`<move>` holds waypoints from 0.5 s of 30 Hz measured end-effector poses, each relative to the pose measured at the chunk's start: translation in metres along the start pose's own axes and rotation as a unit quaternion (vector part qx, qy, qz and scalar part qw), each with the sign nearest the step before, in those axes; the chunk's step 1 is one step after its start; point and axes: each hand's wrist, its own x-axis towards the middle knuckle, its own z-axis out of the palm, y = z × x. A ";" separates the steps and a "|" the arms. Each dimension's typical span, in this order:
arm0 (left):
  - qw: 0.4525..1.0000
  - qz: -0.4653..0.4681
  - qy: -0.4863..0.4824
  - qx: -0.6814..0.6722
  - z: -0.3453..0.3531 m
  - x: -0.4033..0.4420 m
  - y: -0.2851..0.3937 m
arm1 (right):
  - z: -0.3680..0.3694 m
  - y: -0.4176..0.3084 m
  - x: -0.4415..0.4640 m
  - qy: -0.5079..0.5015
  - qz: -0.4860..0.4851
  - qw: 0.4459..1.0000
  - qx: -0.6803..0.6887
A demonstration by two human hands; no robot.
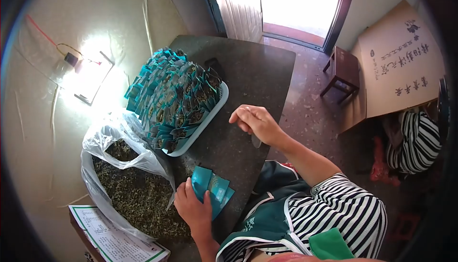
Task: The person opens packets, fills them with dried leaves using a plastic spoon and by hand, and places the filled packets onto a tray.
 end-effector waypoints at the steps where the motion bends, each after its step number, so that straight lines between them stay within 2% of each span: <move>1: 1.000 -0.004 0.007 -0.010 -0.003 0.000 0.002 | 0.005 -0.003 0.000 -0.002 -0.001 1.000 -0.003; 4: 0.996 0.015 0.061 -0.058 -0.015 0.000 0.002 | 0.015 -0.009 -0.002 -0.034 0.019 0.999 0.011; 7: 0.969 0.015 0.098 -0.226 -0.038 -0.004 -0.002 | 0.020 -0.008 -0.001 -0.042 -0.117 0.992 -0.029; 9: 0.953 0.022 0.148 -0.262 -0.051 -0.009 -0.007 | 0.026 -0.025 -0.006 -0.016 -0.062 0.996 -0.065; 11: 0.934 0.007 0.179 -0.308 -0.058 -0.022 -0.013 | 0.031 -0.036 -0.008 -0.035 -0.010 0.996 -0.087; 13: 0.923 -0.047 0.197 -0.327 -0.058 -0.037 -0.020 | 0.057 -0.047 -0.011 -0.030 0.055 0.998 -0.004; 15: 0.874 -0.005 0.249 -0.417 -0.057 -0.048 -0.023 | 0.071 -0.046 -0.014 -0.124 0.022 0.990 0.056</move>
